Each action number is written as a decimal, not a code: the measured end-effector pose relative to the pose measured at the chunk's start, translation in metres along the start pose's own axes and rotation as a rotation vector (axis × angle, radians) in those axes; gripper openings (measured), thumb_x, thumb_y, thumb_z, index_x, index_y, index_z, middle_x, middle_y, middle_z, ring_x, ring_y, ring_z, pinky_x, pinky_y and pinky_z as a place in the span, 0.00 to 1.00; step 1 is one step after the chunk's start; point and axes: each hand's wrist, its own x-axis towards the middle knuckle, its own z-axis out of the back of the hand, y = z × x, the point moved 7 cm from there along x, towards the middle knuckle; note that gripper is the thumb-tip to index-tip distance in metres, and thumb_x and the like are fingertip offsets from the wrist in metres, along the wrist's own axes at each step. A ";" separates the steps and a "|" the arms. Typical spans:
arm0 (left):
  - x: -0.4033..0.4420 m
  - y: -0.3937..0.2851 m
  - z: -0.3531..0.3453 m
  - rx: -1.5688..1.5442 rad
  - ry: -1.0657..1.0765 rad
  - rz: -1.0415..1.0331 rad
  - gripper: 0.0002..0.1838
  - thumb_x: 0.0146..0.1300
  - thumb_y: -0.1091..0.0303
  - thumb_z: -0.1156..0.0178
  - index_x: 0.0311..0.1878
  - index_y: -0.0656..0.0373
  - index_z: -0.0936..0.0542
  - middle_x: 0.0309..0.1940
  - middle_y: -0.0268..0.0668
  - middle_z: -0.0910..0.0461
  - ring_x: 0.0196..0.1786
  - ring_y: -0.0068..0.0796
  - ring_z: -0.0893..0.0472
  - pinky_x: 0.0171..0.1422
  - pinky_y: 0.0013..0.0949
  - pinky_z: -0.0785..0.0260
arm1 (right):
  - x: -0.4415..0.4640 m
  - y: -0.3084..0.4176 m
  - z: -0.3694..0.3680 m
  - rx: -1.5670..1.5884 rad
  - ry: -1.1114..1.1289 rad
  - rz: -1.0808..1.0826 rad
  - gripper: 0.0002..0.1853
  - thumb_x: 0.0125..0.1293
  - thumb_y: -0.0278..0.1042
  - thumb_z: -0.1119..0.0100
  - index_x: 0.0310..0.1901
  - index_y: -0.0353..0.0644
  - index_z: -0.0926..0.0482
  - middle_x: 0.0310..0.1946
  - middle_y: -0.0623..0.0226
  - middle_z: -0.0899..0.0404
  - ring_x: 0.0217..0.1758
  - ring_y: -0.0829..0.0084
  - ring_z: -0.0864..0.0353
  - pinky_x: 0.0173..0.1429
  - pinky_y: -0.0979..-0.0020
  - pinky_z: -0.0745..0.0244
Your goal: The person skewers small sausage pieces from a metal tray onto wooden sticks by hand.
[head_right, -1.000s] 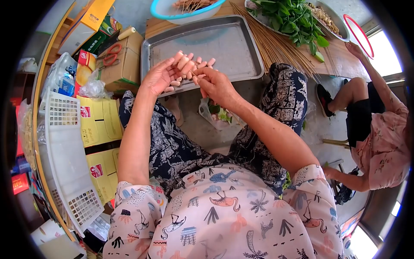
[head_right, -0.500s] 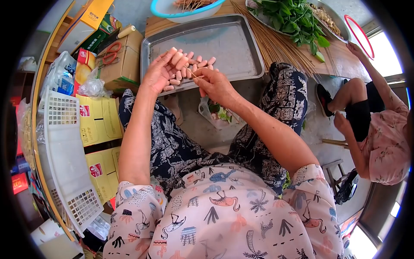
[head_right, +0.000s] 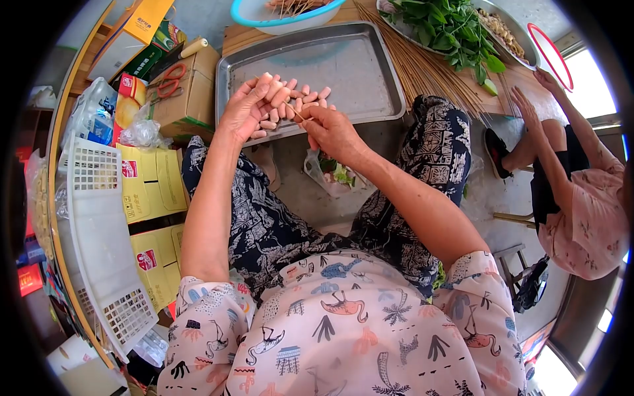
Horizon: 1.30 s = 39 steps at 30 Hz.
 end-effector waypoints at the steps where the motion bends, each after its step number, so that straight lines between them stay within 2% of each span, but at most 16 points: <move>1: -0.001 -0.001 -0.001 0.009 -0.001 0.003 0.23 0.58 0.70 0.35 0.53 0.65 0.33 0.48 0.49 0.24 0.49 0.41 0.20 0.49 0.37 0.23 | 0.000 0.000 0.000 0.000 0.006 -0.006 0.10 0.70 0.30 0.53 0.47 0.37 0.24 0.16 0.74 0.32 0.18 0.85 0.35 0.22 0.79 0.40; 8: -0.006 -0.002 -0.005 0.061 -0.046 0.006 0.23 0.60 0.71 0.38 0.55 0.65 0.35 0.48 0.49 0.25 0.46 0.38 0.19 0.46 0.35 0.22 | -0.001 0.002 0.000 -0.042 -0.004 -0.006 0.10 0.69 0.31 0.53 0.47 0.37 0.25 0.15 0.74 0.32 0.17 0.85 0.36 0.22 0.79 0.41; 11: 0.001 0.001 -0.001 0.065 -0.018 -0.013 0.23 0.60 0.68 0.36 0.54 0.64 0.34 0.45 0.46 0.24 0.43 0.36 0.18 0.45 0.34 0.22 | 0.000 0.001 0.000 -0.041 -0.005 -0.018 0.10 0.69 0.31 0.53 0.47 0.37 0.25 0.15 0.74 0.32 0.17 0.85 0.35 0.22 0.79 0.41; 14: -0.002 -0.001 -0.010 0.004 0.005 0.012 0.20 0.59 0.64 0.35 0.50 0.62 0.29 0.41 0.42 0.23 0.41 0.34 0.18 0.44 0.33 0.22 | 0.004 -0.003 0.001 -0.011 -0.015 0.013 0.10 0.69 0.30 0.53 0.47 0.37 0.24 0.16 0.75 0.32 0.18 0.85 0.35 0.22 0.79 0.41; 16: -0.009 -0.007 -0.011 0.019 -0.105 -0.017 0.18 0.59 0.60 0.35 0.45 0.62 0.25 0.36 0.38 0.23 0.40 0.31 0.18 0.43 0.32 0.23 | 0.006 -0.005 0.001 0.008 -0.011 0.007 0.10 0.69 0.30 0.53 0.46 0.37 0.24 0.17 0.75 0.32 0.18 0.85 0.35 0.22 0.80 0.41; 19: -0.010 -0.009 -0.011 0.045 -0.116 -0.030 0.16 0.60 0.60 0.36 0.42 0.63 0.24 0.35 0.37 0.22 0.40 0.30 0.18 0.43 0.31 0.23 | 0.005 -0.002 0.001 -0.010 -0.007 0.001 0.10 0.69 0.30 0.53 0.47 0.37 0.24 0.17 0.75 0.32 0.18 0.85 0.35 0.22 0.80 0.41; 26: -0.011 -0.007 -0.020 0.060 -0.066 -0.023 0.17 0.60 0.60 0.36 0.44 0.64 0.25 0.38 0.39 0.21 0.41 0.31 0.18 0.41 0.30 0.24 | 0.006 -0.005 0.001 0.007 -0.014 0.007 0.10 0.69 0.30 0.53 0.47 0.38 0.24 0.17 0.75 0.32 0.18 0.85 0.35 0.22 0.80 0.41; 28: -0.011 -0.006 -0.019 0.098 -0.079 -0.012 0.11 0.66 0.62 0.44 0.44 0.60 0.22 0.46 0.48 0.20 0.44 0.31 0.17 0.30 0.23 0.26 | 0.006 -0.005 0.001 0.008 -0.020 0.005 0.10 0.69 0.30 0.52 0.47 0.38 0.24 0.17 0.75 0.32 0.18 0.85 0.35 0.22 0.80 0.41; 32: -0.017 -0.009 -0.026 0.101 -0.074 -0.022 0.13 0.66 0.61 0.43 0.46 0.60 0.24 0.47 0.49 0.21 0.45 0.31 0.17 0.30 0.23 0.26 | 0.006 -0.006 0.001 0.011 -0.023 -0.005 0.10 0.69 0.30 0.52 0.47 0.38 0.24 0.17 0.75 0.32 0.18 0.85 0.35 0.22 0.80 0.41; 34: -0.021 -0.012 -0.031 0.080 -0.080 -0.014 0.19 0.60 0.59 0.36 0.46 0.65 0.26 0.39 0.41 0.21 0.43 0.33 0.18 0.37 0.28 0.25 | 0.005 -0.004 0.001 0.008 -0.016 -0.013 0.10 0.69 0.30 0.52 0.47 0.38 0.24 0.17 0.75 0.32 0.18 0.85 0.34 0.22 0.80 0.41; 39: -0.016 -0.008 -0.022 0.113 -0.076 -0.013 0.20 0.60 0.59 0.36 0.46 0.64 0.27 0.39 0.42 0.21 0.45 0.35 0.18 0.38 0.29 0.25 | 0.005 -0.003 0.001 0.004 -0.012 0.004 0.10 0.69 0.30 0.53 0.47 0.38 0.24 0.17 0.75 0.32 0.18 0.85 0.35 0.22 0.80 0.41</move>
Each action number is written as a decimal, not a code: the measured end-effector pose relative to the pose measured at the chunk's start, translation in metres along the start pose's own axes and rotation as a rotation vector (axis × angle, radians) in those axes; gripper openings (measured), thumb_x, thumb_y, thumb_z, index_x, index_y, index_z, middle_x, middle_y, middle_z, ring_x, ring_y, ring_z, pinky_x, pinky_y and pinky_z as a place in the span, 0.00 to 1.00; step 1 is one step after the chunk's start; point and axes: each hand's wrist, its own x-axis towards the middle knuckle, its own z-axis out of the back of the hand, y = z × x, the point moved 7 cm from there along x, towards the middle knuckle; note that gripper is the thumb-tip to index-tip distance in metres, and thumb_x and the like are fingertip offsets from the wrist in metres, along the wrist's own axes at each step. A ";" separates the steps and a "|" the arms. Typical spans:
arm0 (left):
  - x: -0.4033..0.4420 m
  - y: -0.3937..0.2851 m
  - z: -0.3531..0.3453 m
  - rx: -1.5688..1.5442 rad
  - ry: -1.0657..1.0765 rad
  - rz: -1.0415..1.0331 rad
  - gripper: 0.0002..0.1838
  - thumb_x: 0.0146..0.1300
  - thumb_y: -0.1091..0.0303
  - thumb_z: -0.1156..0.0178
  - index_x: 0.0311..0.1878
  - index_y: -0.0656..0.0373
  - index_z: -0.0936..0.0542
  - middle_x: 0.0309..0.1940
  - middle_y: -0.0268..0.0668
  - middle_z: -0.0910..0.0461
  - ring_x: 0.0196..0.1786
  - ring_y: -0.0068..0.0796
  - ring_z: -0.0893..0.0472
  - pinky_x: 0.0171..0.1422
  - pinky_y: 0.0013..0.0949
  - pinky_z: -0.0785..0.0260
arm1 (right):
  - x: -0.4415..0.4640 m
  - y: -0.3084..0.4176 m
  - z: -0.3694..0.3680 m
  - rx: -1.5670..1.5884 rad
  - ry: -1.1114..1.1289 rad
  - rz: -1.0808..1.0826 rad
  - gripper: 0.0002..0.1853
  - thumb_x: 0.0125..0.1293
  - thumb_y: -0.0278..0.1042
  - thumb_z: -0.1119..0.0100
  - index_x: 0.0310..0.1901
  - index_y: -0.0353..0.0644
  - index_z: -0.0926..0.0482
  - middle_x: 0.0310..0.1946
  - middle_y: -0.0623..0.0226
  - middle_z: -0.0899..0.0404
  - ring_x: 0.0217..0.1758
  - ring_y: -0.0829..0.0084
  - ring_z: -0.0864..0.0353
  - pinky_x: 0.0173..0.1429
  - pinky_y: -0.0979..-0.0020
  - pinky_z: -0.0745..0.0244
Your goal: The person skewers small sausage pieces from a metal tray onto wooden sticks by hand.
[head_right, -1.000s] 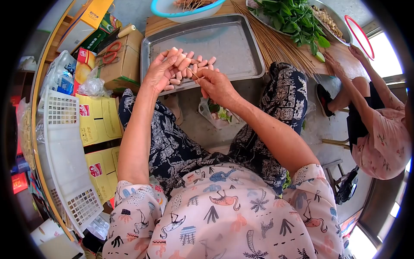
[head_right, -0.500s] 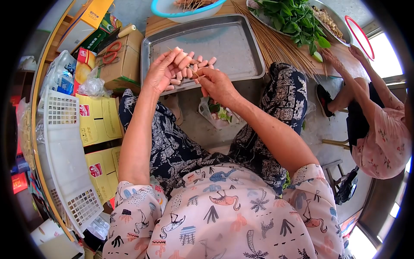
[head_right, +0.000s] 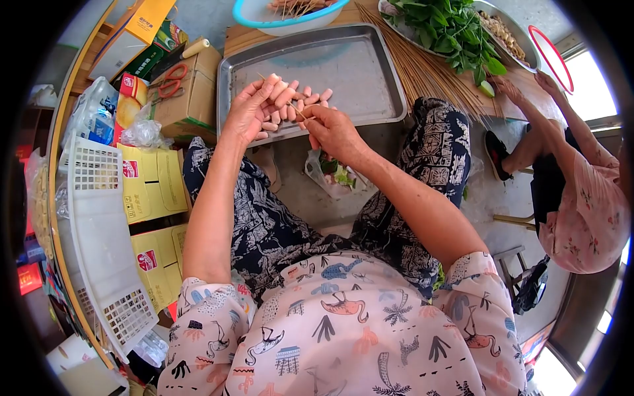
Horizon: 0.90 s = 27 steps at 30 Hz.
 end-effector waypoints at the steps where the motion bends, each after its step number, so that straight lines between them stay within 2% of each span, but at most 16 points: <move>1: 0.000 0.000 0.000 0.019 -0.008 0.014 0.19 0.60 0.59 0.36 0.45 0.64 0.27 0.39 0.42 0.21 0.46 0.36 0.18 0.38 0.29 0.25 | 0.000 0.001 0.000 -0.008 0.002 -0.001 0.10 0.69 0.30 0.53 0.47 0.38 0.24 0.16 0.75 0.32 0.18 0.85 0.35 0.22 0.80 0.40; 5: -0.003 -0.003 -0.008 0.012 0.015 -0.027 0.19 0.60 0.58 0.36 0.44 0.63 0.27 0.38 0.42 0.21 0.43 0.33 0.18 0.34 0.27 0.26 | 0.002 -0.005 0.001 -0.027 -0.040 0.022 0.09 0.66 0.32 0.54 0.40 0.40 0.24 0.14 0.71 0.29 0.15 0.81 0.32 0.22 0.74 0.38; 7: -0.001 0.001 -0.005 0.063 -0.014 0.037 0.17 0.63 0.57 0.39 0.46 0.59 0.27 0.44 0.44 0.20 0.34 0.23 0.19 0.20 0.20 0.36 | 0.000 -0.005 0.002 -0.017 -0.038 0.022 0.08 0.66 0.32 0.54 0.39 0.41 0.25 0.13 0.71 0.29 0.15 0.81 0.32 0.22 0.75 0.38; 8: 0.001 0.002 -0.005 0.074 0.012 0.045 0.18 0.62 0.56 0.38 0.46 0.58 0.27 0.42 0.41 0.19 0.29 0.19 0.21 0.18 0.19 0.40 | 0.000 -0.004 0.001 0.013 -0.041 0.026 0.09 0.66 0.31 0.55 0.40 0.41 0.25 0.14 0.71 0.29 0.15 0.81 0.32 0.22 0.75 0.37; 11: 0.004 0.007 -0.007 0.011 0.062 0.023 0.20 0.61 0.55 0.38 0.47 0.61 0.26 0.47 0.42 0.21 0.33 0.23 0.20 0.26 0.23 0.30 | 0.000 -0.006 0.000 0.039 -0.029 -0.005 0.09 0.67 0.31 0.55 0.42 0.40 0.24 0.14 0.71 0.30 0.16 0.82 0.32 0.22 0.76 0.37; 12: 0.006 0.006 -0.005 0.014 0.055 0.003 0.20 0.61 0.55 0.38 0.47 0.61 0.26 0.47 0.42 0.21 0.33 0.23 0.20 0.26 0.23 0.30 | 0.000 -0.004 0.000 0.034 -0.018 0.012 0.09 0.67 0.31 0.55 0.42 0.40 0.24 0.14 0.71 0.30 0.16 0.82 0.32 0.22 0.76 0.37; 14: 0.004 0.008 -0.009 -0.036 0.061 0.025 0.20 0.63 0.56 0.39 0.48 0.63 0.26 0.53 0.42 0.25 0.40 0.26 0.19 0.38 0.28 0.24 | -0.003 -0.005 0.000 0.062 -0.026 -0.081 0.10 0.68 0.31 0.54 0.43 0.39 0.24 0.14 0.72 0.30 0.16 0.82 0.32 0.22 0.77 0.37; 15: 0.003 0.008 -0.008 -0.041 0.057 0.021 0.20 0.63 0.56 0.39 0.48 0.63 0.26 0.53 0.42 0.25 0.40 0.26 0.19 0.38 0.28 0.24 | -0.004 -0.005 0.000 0.057 -0.019 -0.080 0.10 0.68 0.31 0.54 0.43 0.39 0.24 0.14 0.72 0.30 0.16 0.82 0.32 0.22 0.77 0.37; 17: 0.000 0.006 -0.012 -0.036 0.105 0.030 0.20 0.63 0.58 0.40 0.49 0.64 0.27 0.56 0.43 0.27 0.46 0.29 0.20 0.47 0.32 0.24 | -0.005 -0.003 0.000 0.013 -0.019 -0.061 0.10 0.68 0.31 0.54 0.44 0.39 0.24 0.15 0.72 0.30 0.16 0.82 0.32 0.21 0.77 0.37; 21: -0.003 0.006 -0.012 -0.037 0.141 0.020 0.21 0.63 0.58 0.39 0.50 0.64 0.27 0.56 0.43 0.27 0.45 0.29 0.20 0.46 0.32 0.23 | -0.003 -0.011 0.000 0.035 -0.015 -0.066 0.10 0.68 0.31 0.54 0.44 0.39 0.24 0.15 0.72 0.30 0.16 0.82 0.32 0.21 0.77 0.36; 23: 0.001 0.012 -0.006 -0.012 0.081 0.007 0.22 0.62 0.58 0.38 0.51 0.64 0.28 0.56 0.43 0.27 0.40 0.26 0.20 0.42 0.31 0.23 | -0.003 -0.012 0.000 0.026 -0.007 -0.059 0.09 0.68 0.31 0.54 0.44 0.40 0.24 0.15 0.72 0.31 0.17 0.82 0.32 0.21 0.77 0.36; 25: 0.005 0.018 -0.003 0.000 0.111 0.062 0.22 0.62 0.58 0.38 0.51 0.64 0.28 0.55 0.43 0.26 0.31 0.26 0.21 0.37 0.29 0.25 | -0.004 -0.010 -0.001 0.052 -0.010 -0.056 0.10 0.68 0.31 0.54 0.44 0.40 0.24 0.15 0.72 0.31 0.17 0.82 0.31 0.22 0.78 0.36; 27: 0.007 0.020 -0.002 0.008 0.049 0.005 0.12 0.65 0.60 0.41 0.39 0.59 0.29 0.34 0.42 0.20 0.34 0.33 0.17 0.26 0.24 0.32 | -0.002 -0.010 0.000 0.067 -0.012 -0.008 0.10 0.67 0.31 0.54 0.44 0.39 0.24 0.15 0.71 0.30 0.17 0.81 0.30 0.22 0.77 0.36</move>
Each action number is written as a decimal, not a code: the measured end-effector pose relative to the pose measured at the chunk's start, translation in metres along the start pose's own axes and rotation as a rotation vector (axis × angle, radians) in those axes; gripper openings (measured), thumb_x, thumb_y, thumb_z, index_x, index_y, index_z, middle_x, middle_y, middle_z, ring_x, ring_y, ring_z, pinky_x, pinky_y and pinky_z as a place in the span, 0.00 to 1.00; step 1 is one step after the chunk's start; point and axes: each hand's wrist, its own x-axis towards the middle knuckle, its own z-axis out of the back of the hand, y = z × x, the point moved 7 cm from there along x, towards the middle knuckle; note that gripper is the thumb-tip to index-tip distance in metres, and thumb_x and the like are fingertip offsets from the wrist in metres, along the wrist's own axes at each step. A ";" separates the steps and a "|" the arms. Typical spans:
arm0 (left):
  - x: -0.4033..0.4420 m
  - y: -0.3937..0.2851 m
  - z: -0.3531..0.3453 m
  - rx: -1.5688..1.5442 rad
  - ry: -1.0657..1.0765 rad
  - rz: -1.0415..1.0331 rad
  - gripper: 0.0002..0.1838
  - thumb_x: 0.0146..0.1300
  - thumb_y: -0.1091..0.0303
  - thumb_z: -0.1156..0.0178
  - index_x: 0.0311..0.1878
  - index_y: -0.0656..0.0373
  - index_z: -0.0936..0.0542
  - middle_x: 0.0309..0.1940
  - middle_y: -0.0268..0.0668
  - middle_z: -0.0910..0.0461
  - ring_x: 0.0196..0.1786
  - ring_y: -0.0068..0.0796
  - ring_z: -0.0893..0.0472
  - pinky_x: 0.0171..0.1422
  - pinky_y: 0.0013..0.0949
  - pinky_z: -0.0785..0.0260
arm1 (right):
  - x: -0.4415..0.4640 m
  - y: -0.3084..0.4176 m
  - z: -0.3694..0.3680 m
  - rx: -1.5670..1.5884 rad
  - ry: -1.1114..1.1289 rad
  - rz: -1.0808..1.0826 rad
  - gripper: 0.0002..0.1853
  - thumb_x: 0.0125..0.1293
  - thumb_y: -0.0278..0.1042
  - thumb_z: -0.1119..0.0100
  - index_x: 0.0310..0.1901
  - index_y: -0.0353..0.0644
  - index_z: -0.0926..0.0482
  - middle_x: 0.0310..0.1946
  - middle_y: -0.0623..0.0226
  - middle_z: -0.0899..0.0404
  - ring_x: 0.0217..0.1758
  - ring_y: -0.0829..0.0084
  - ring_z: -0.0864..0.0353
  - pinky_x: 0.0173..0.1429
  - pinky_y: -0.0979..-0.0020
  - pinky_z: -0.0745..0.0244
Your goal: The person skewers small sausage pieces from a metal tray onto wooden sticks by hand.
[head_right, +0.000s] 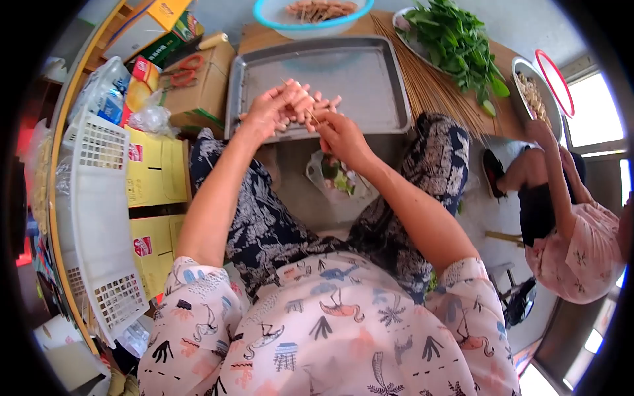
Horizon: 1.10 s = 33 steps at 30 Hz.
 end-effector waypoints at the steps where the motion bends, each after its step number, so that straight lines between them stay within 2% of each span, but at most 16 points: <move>1: -0.002 -0.001 -0.004 0.021 0.024 0.021 0.13 0.64 0.59 0.41 0.40 0.60 0.28 0.36 0.44 0.20 0.34 0.33 0.17 0.27 0.24 0.32 | 0.002 -0.003 0.001 -0.020 0.000 0.008 0.10 0.66 0.31 0.54 0.44 0.39 0.24 0.15 0.71 0.29 0.17 0.81 0.30 0.22 0.76 0.36; 3: -0.005 -0.005 -0.008 0.077 0.101 0.057 0.17 0.64 0.57 0.40 0.43 0.63 0.28 0.41 0.47 0.19 0.33 0.31 0.18 0.28 0.24 0.31 | 0.005 -0.004 0.003 -0.064 -0.011 0.016 0.11 0.64 0.32 0.53 0.42 0.37 0.24 0.15 0.69 0.28 0.18 0.80 0.29 0.23 0.74 0.36; 6: -0.001 0.001 0.025 0.167 -0.157 0.113 0.22 0.60 0.52 0.37 0.45 0.61 0.26 0.31 0.39 0.19 0.28 0.23 0.22 0.28 0.23 0.31 | 0.009 -0.004 0.006 -0.001 -0.026 0.024 0.10 0.64 0.32 0.53 0.42 0.37 0.23 0.15 0.69 0.28 0.18 0.80 0.30 0.23 0.74 0.36; 8: -0.018 -0.011 0.027 0.276 -0.282 0.186 0.19 0.60 0.53 0.38 0.47 0.58 0.25 0.26 0.35 0.22 0.25 0.20 0.24 0.24 0.23 0.31 | 0.010 0.000 0.010 -0.007 -0.029 -0.009 0.11 0.65 0.32 0.53 0.42 0.37 0.23 0.15 0.70 0.27 0.17 0.81 0.31 0.23 0.75 0.37; 9: -0.004 -0.010 0.053 0.503 -0.368 0.057 0.15 0.61 0.58 0.40 0.46 0.58 0.23 0.26 0.34 0.22 0.22 0.20 0.25 0.19 0.22 0.33 | 0.011 -0.001 0.012 0.021 -0.032 -0.011 0.11 0.65 0.32 0.53 0.42 0.36 0.23 0.15 0.70 0.27 0.17 0.82 0.32 0.22 0.76 0.38; 12: -0.012 -0.007 0.059 0.776 -0.254 0.017 0.13 0.61 0.63 0.41 0.45 0.61 0.22 0.28 0.36 0.21 0.22 0.20 0.24 0.19 0.22 0.32 | 0.006 0.008 0.014 0.068 -0.038 -0.024 0.11 0.66 0.32 0.53 0.42 0.36 0.23 0.15 0.72 0.28 0.16 0.84 0.34 0.22 0.78 0.41; 13: -0.014 -0.007 0.065 1.157 -0.272 0.087 0.11 0.60 0.66 0.42 0.44 0.57 0.19 0.32 0.37 0.18 0.30 0.28 0.20 0.31 0.30 0.26 | 0.004 0.011 0.014 0.047 -0.038 -0.023 0.11 0.66 0.32 0.53 0.42 0.36 0.23 0.15 0.72 0.28 0.16 0.84 0.35 0.22 0.78 0.41; 14: -0.014 -0.003 0.074 1.161 -0.270 0.090 0.11 0.60 0.66 0.42 0.44 0.57 0.19 0.32 0.37 0.18 0.30 0.28 0.20 0.31 0.30 0.26 | 0.002 0.014 0.014 0.024 -0.038 -0.021 0.11 0.67 0.32 0.52 0.43 0.36 0.22 0.15 0.72 0.28 0.16 0.84 0.35 0.21 0.78 0.41; 16: -0.010 0.024 0.088 1.654 -0.028 0.173 0.10 0.57 0.67 0.41 0.42 0.52 0.17 0.39 0.37 0.18 0.44 0.35 0.20 0.49 0.38 0.28 | 0.000 0.017 0.014 0.018 -0.031 -0.014 0.11 0.67 0.33 0.52 0.43 0.36 0.22 0.15 0.72 0.28 0.16 0.84 0.35 0.21 0.78 0.41; 19: -0.008 0.031 0.097 1.667 -0.049 0.140 0.10 0.55 0.66 0.39 0.42 0.49 0.17 0.47 0.35 0.20 0.54 0.39 0.24 0.58 0.39 0.33 | -0.001 0.019 0.014 0.015 -0.018 0.008 0.11 0.67 0.33 0.52 0.43 0.36 0.22 0.15 0.72 0.28 0.16 0.84 0.35 0.22 0.78 0.41; 22: -0.007 0.035 0.096 1.811 0.012 0.234 0.13 0.56 0.66 0.39 0.45 0.49 0.18 0.52 0.35 0.22 0.57 0.38 0.26 0.57 0.39 0.33 | -0.003 0.019 0.015 0.004 -0.018 0.011 0.11 0.67 0.33 0.52 0.43 0.36 0.22 0.15 0.72 0.28 0.16 0.84 0.35 0.22 0.78 0.41; 23: -0.008 0.031 0.090 1.813 0.007 0.228 0.13 0.56 0.66 0.39 0.45 0.49 0.18 0.52 0.35 0.22 0.57 0.38 0.26 0.57 0.39 0.33 | -0.002 0.019 0.016 -0.010 -0.024 0.005 0.11 0.67 0.33 0.52 0.43 0.36 0.22 0.15 0.73 0.28 0.16 0.84 0.36 0.22 0.78 0.41; 25: -0.012 0.022 0.080 1.722 -0.107 0.179 0.03 0.52 0.70 0.37 0.28 0.57 0.20 0.37 0.36 0.19 0.47 0.37 0.22 0.54 0.37 0.33 | -0.002 0.018 0.016 0.009 -0.029 0.001 0.11 0.67 0.32 0.53 0.43 0.36 0.22 0.15 0.72 0.28 0.16 0.84 0.36 0.22 0.78 0.41; 29: 0.002 0.030 0.100 1.776 -0.203 0.302 0.06 0.51 0.68 0.36 0.25 0.58 0.22 0.40 0.36 0.20 0.48 0.36 0.23 0.54 0.37 0.33 | -0.005 0.018 0.019 0.039 -0.035 -0.025 0.12 0.66 0.31 0.53 0.43 0.34 0.23 0.15 0.72 0.28 0.16 0.84 0.35 0.21 0.78 0.41; 31: 0.004 0.040 0.106 1.790 -0.068 0.337 0.20 0.52 0.66 0.39 0.52 0.46 0.21 0.53 0.37 0.23 0.57 0.37 0.26 0.55 0.40 0.32 | -0.006 0.016 0.019 0.032 -0.034 -0.017 0.12 0.68 0.32 0.53 0.45 0.35 0.24 0.15 0.73 0.29 0.15 0.85 0.38 0.20 0.80 0.43; 33: 0.004 0.037 0.100 1.845 0.018 0.233 0.20 0.52 0.65 0.38 0.52 0.47 0.21 0.51 0.37 0.22 0.54 0.38 0.24 0.53 0.39 0.32 | -0.006 0.015 0.020 0.026 -0.036 -0.011 0.12 0.69 0.32 0.54 0.46 0.36 0.24 0.15 0.73 0.30 0.14 0.86 0.40 0.19 0.81 0.46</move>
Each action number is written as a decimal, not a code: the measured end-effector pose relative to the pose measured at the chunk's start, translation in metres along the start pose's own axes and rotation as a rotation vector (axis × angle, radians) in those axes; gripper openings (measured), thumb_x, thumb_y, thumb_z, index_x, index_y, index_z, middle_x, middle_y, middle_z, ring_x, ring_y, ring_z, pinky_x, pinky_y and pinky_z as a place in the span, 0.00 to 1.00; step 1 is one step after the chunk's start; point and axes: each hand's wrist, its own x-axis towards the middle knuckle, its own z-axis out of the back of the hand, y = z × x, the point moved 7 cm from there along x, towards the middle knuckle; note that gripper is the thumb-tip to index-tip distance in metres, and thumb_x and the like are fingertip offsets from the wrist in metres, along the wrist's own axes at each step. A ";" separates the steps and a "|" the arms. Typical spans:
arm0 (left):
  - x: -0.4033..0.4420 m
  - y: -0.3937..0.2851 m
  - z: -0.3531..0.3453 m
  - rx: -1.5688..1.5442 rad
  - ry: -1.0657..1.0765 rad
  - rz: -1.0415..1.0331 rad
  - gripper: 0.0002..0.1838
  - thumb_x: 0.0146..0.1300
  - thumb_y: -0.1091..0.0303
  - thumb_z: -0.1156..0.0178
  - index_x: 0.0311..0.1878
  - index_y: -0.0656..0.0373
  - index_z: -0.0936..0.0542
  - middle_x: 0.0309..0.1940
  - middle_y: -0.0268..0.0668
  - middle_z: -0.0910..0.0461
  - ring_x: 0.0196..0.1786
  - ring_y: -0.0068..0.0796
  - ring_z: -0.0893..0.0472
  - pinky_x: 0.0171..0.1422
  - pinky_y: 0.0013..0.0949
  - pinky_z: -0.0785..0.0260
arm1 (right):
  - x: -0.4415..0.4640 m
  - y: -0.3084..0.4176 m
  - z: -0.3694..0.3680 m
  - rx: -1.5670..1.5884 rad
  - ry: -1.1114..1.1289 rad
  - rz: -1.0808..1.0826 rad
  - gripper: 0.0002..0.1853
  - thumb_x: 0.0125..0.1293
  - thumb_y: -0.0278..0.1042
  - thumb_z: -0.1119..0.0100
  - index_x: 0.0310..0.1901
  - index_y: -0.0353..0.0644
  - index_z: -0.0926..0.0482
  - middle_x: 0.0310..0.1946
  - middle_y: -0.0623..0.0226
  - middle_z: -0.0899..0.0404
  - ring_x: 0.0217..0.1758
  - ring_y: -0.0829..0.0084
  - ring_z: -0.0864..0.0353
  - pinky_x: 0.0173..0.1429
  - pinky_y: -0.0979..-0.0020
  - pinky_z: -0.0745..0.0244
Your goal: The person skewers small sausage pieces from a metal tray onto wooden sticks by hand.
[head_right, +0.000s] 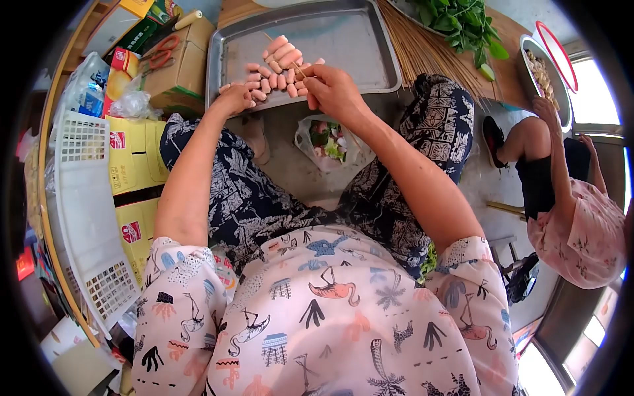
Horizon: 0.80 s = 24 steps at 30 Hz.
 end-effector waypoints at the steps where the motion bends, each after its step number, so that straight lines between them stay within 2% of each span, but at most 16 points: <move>1: -0.003 -0.006 0.003 0.026 -0.013 -0.058 0.20 0.52 0.65 0.38 0.51 0.47 0.21 0.50 0.37 0.21 0.53 0.38 0.24 0.52 0.39 0.32 | -0.001 -0.001 0.001 -0.007 -0.004 -0.009 0.12 0.69 0.32 0.54 0.46 0.36 0.24 0.15 0.73 0.30 0.14 0.86 0.40 0.19 0.81 0.46; 2: -0.006 -0.011 0.005 0.054 -0.029 -0.116 0.20 0.52 0.64 0.38 0.51 0.47 0.21 0.49 0.37 0.21 0.52 0.38 0.23 0.52 0.39 0.32 | -0.001 -0.001 0.002 -0.014 -0.008 -0.018 0.12 0.69 0.32 0.54 0.46 0.36 0.25 0.15 0.73 0.29 0.14 0.86 0.40 0.19 0.81 0.45; 3: -0.008 -0.011 0.008 0.033 -0.019 -0.091 0.09 0.52 0.63 0.37 0.37 0.52 0.21 0.41 0.38 0.20 0.46 0.35 0.21 0.46 0.35 0.31 | -0.001 -0.002 0.002 -0.014 -0.012 -0.016 0.12 0.69 0.32 0.54 0.46 0.36 0.25 0.15 0.73 0.29 0.14 0.86 0.40 0.19 0.81 0.45; 4: -0.010 -0.011 0.012 0.013 -0.009 -0.067 0.11 0.53 0.61 0.36 0.23 0.57 0.21 0.34 0.39 0.19 0.40 0.32 0.20 0.41 0.32 0.31 | 0.000 -0.005 0.002 -0.026 -0.012 -0.015 0.12 0.69 0.32 0.54 0.46 0.36 0.24 0.15 0.73 0.30 0.14 0.86 0.40 0.19 0.81 0.45; 5: -0.016 -0.019 0.022 0.016 -0.012 -0.070 0.11 0.53 0.61 0.36 0.23 0.57 0.21 0.34 0.39 0.19 0.40 0.32 0.20 0.41 0.32 0.31 | 0.001 -0.006 0.002 -0.038 -0.010 -0.014 0.12 0.69 0.32 0.54 0.46 0.37 0.24 0.15 0.73 0.30 0.14 0.86 0.40 0.19 0.81 0.45; 7: -0.025 -0.016 0.025 -0.424 0.132 0.185 0.09 0.58 0.61 0.38 0.30 0.56 0.18 0.35 0.39 0.19 0.36 0.27 0.20 0.38 0.27 0.30 | 0.001 -0.008 0.001 -0.043 0.003 -0.002 0.12 0.69 0.32 0.54 0.46 0.36 0.24 0.15 0.74 0.30 0.15 0.86 0.39 0.20 0.81 0.45; 8: -0.022 -0.012 0.020 -0.424 0.133 0.183 0.09 0.58 0.61 0.38 0.30 0.56 0.18 0.35 0.39 0.19 0.36 0.27 0.20 0.38 0.27 0.30 | 0.001 -0.007 -0.001 -0.048 0.018 0.012 0.12 0.69 0.32 0.54 0.46 0.36 0.24 0.15 0.74 0.30 0.15 0.86 0.38 0.20 0.82 0.44; 10: -0.016 -0.008 0.020 -1.260 0.063 0.142 0.14 0.62 0.63 0.41 0.47 0.60 0.22 0.34 0.35 0.19 0.38 0.26 0.19 0.38 0.27 0.28 | -0.002 -0.003 -0.002 -0.049 0.033 0.008 0.12 0.67 0.32 0.53 0.45 0.36 0.23 0.15 0.73 0.29 0.17 0.85 0.36 0.22 0.79 0.42; 11: -0.014 -0.006 0.023 -1.258 0.061 0.137 0.14 0.62 0.63 0.41 0.47 0.60 0.22 0.34 0.35 0.19 0.38 0.26 0.19 0.38 0.27 0.28 | -0.004 -0.002 -0.005 -0.050 0.053 0.003 0.11 0.66 0.32 0.53 0.43 0.36 0.23 0.15 0.72 0.28 0.18 0.84 0.33 0.23 0.77 0.39; 13: -0.017 -0.008 0.037 -1.725 0.038 0.004 0.13 0.64 0.65 0.42 0.48 0.63 0.24 0.34 0.35 0.21 0.37 0.27 0.20 0.39 0.29 0.25 | -0.005 -0.003 -0.008 -0.049 0.080 -0.008 0.11 0.66 0.32 0.53 0.43 0.37 0.23 0.15 0.72 0.29 0.18 0.84 0.33 0.23 0.76 0.38; 14: -0.019 -0.007 0.043 -1.828 -0.014 0.016 0.14 0.64 0.68 0.42 0.51 0.64 0.26 0.36 0.39 0.21 0.38 0.27 0.21 0.42 0.32 0.23 | -0.006 -0.003 -0.010 -0.045 0.101 -0.001 0.11 0.66 0.33 0.53 0.43 0.37 0.23 0.15 0.72 0.30 0.18 0.84 0.33 0.22 0.76 0.38; 15: -0.021 -0.007 0.046 -1.825 -0.021 0.013 0.14 0.64 0.68 0.42 0.51 0.64 0.26 0.36 0.39 0.21 0.38 0.27 0.21 0.42 0.32 0.23 | -0.006 -0.001 -0.012 -0.040 0.122 0.008 0.11 0.67 0.33 0.54 0.43 0.37 0.23 0.15 0.72 0.30 0.17 0.83 0.33 0.22 0.76 0.38; 17: -0.020 -0.005 0.046 -1.948 0.009 0.000 0.12 0.65 0.70 0.44 0.50 0.63 0.26 0.43 0.41 0.22 0.40 0.25 0.23 0.47 0.27 0.28 | -0.008 0.004 -0.015 -0.051 0.126 -0.012 0.11 0.67 0.33 0.54 0.43 0.37 0.23 0.15 0.72 0.31 0.17 0.84 0.33 0.21 0.77 0.38; 23: -0.022 -0.005 0.052 -2.010 -0.026 -0.024 0.13 0.65 0.69 0.44 0.50 0.65 0.26 0.41 0.40 0.22 0.43 0.26 0.23 0.50 0.28 0.28 | -0.012 0.003 -0.020 -0.065 0.157 -0.033 0.11 0.68 0.31 0.55 0.45 0.38 0.23 0.15 0.74 0.32 0.17 0.85 0.33 0.23 0.78 0.37; 24: -0.023 -0.006 0.054 -2.018 -0.033 -0.055 0.13 0.65 0.68 0.44 0.50 0.66 0.26 0.41 0.40 0.22 0.43 0.26 0.23 0.50 0.28 0.28 | -0.012 0.001 -0.021 -0.063 0.157 -0.033 0.12 0.69 0.32 0.55 0.47 0.38 0.23 0.15 0.76 0.33 0.17 0.86 0.36 0.22 0.79 0.40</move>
